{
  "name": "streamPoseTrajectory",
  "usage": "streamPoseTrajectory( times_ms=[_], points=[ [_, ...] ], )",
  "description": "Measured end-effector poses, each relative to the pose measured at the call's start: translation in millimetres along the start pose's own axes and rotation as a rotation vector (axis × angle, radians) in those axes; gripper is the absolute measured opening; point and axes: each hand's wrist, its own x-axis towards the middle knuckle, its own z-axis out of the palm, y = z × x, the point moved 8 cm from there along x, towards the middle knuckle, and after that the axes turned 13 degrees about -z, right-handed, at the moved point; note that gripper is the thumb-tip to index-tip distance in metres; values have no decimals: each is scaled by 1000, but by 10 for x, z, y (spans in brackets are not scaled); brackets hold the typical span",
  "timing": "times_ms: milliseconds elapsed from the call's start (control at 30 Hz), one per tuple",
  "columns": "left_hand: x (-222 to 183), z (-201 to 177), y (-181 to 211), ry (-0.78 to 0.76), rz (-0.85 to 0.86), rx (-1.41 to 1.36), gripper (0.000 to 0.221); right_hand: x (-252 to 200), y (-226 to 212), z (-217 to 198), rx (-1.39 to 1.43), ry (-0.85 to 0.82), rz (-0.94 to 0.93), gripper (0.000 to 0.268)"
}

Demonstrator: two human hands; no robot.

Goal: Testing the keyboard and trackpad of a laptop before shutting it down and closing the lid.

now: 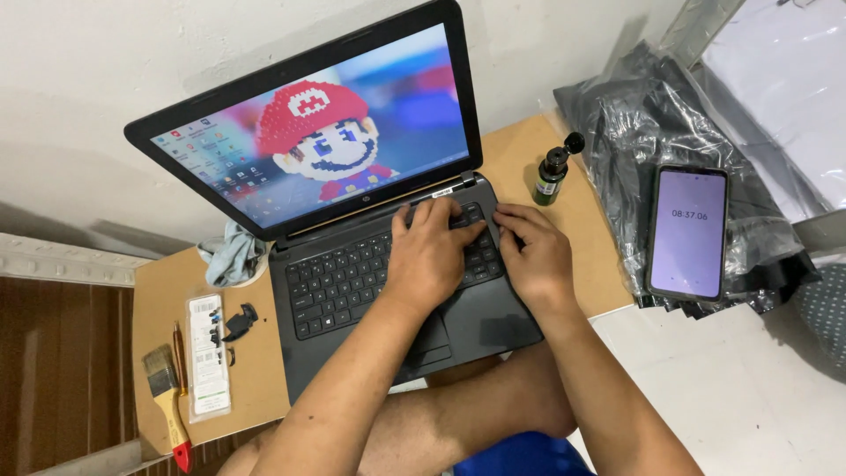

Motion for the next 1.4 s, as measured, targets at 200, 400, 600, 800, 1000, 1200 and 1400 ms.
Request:
streamPoseTrajectory(
  times_ms=[200, 400, 600, 800, 1000, 1200, 1400],
  points=[
    [-37, -47, 209, -36, 90, 225, 37, 9, -46, -13, 8, -4, 13, 23],
    [110, -34, 80, -10, 62, 148, 35, -4, -6, -13, 19, 4, 9, 23],
    [294, 63, -145, -15, -46, 34, 41, -6, 17, 0, 21, 8, 10, 23],
    [214, 23, -25, 7, 36, 169, 38, 5, 2, -5, 29, 9, -1, 22],
    [83, 55, 281, 158, 244, 536, 32, -15, -4, -18, 31, 25, -10, 23],
    [-116, -21, 73, 5, 59, -11, 36, -20, 3, -21, 37, 32, -20, 23],
    [-223, -102, 188, 115, 133, 7, 29, 5, -67, -53, 47, 29, 17, 23]
  ],
)
